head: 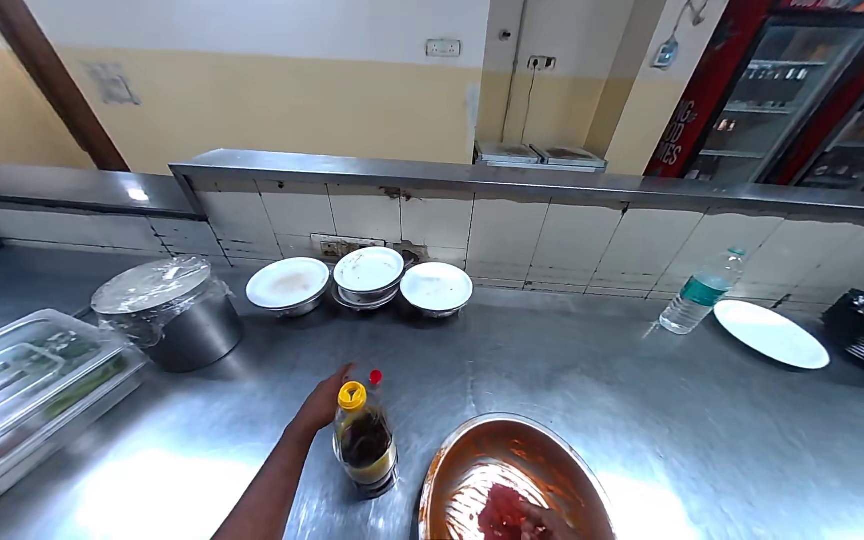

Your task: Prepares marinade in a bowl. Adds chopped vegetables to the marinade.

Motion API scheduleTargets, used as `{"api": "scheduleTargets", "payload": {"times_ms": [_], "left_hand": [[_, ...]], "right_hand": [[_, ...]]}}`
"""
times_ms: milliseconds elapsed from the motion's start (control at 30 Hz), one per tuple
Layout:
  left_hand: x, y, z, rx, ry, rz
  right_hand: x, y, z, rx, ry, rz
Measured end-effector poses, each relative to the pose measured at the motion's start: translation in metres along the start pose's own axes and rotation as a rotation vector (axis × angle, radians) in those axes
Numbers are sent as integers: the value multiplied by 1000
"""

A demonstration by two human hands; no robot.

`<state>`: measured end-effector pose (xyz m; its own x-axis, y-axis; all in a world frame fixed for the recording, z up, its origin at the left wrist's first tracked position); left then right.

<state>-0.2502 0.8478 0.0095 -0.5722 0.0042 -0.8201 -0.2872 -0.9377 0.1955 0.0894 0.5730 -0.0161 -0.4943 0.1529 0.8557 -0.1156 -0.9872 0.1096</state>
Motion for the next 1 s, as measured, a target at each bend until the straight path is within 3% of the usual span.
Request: {"api": "scheduleTargets", "payload": {"times_ms": [67, 233, 333, 433, 533, 633, 767, 900, 1000], "left_hand": [[18, 12, -3, -95, 139, -42], [2, 105, -12, -632, 723, -311], [-26, 154, -45, -767, 598, -471], [-42, 161, -67, -818, 488, -394], [-43, 143, -58, -920, 483, -332], [-38, 126, -48, -856, 429, -316], [-46, 136, -47, -693, 304, -451], [-78, 157, -55, -344, 143, -512], [-98, 164, -64, -47, -3, -531]], "right_hand": [[-2, 1, 2, -9, -12, -3], [-4, 2, 2, -27, -42, -6], [0, 0, 1, -13, -52, -15], [3, 0, -3, 4, -44, -22], [6, 3, -1, 4, -44, -33], [3, 7, 0, 3, -71, -34], [2, 9, 2, 4, -118, -73], [3, 6, 4, -51, -319, -152], [2, 2, -2, -143, -658, -331]]}}
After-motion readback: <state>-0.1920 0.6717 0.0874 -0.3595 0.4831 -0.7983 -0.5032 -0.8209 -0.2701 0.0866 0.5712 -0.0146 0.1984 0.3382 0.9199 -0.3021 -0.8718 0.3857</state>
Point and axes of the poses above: each hand's wrist, its own y-axis away from the middle knuckle, its own z-axis out of the back of the hand, x = y × z, the point moved 10 cm from there along -y, towards the middle knuckle, and after that the axes turned 9 degrees about y, right-handed, at the moved point
